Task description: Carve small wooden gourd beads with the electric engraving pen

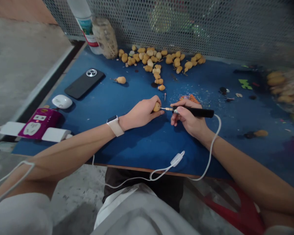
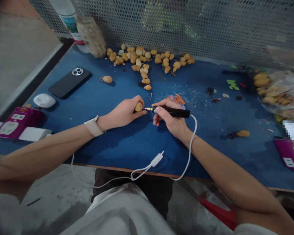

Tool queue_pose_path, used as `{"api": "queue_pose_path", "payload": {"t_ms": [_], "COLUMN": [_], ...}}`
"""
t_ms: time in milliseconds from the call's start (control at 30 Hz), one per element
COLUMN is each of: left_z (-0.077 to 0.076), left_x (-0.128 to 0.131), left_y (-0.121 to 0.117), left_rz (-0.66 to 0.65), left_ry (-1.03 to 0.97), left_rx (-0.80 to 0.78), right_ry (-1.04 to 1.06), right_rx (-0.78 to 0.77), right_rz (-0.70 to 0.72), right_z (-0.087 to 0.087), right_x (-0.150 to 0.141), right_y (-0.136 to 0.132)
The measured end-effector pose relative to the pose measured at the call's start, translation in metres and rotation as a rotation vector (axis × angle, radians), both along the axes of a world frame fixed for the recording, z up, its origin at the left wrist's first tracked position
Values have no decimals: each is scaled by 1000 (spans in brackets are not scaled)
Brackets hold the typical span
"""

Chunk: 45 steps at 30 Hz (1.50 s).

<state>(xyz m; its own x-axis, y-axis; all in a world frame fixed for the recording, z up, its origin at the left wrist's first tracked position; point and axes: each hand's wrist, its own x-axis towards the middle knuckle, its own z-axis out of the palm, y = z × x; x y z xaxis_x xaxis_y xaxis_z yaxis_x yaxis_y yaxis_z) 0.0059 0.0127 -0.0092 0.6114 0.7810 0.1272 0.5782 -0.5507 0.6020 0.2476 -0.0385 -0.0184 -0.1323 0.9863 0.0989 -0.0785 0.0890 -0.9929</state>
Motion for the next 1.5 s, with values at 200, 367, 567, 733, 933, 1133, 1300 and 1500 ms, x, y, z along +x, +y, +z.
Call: {"api": "queue_pose_path", "payload": {"t_ms": [200,367,567,733,933,1133,1300,1500], "left_z": [1,3,6,12,13,8,8,10], "left_x": [0,1,1,0,0,0,0,1], "left_y": [0,-1,-2,-4,-4,-3,-3,-3], "left_rz": [4,-6,-7,6,1,0,4,4], "left_ry": [12,2,-49,-131,-136,-133,-125,-98], "left_rx": [-2,-14,-51,-125,-153,-127,-124,-126], "right_ry": [-15,-8,46,80,62,31,44,19], "right_rx": [-10,-8,-41,-52,-42,-50,-52,-48], "right_rz": [4,3,-9,28,16,27,12,1], "right_z": [0,2,7,8,8,7,6,7], "right_x": [0,-1,-4,-4,-4,-3,-2,-3], "right_y": [0,-1,0,0,0,0,0,-1]}}
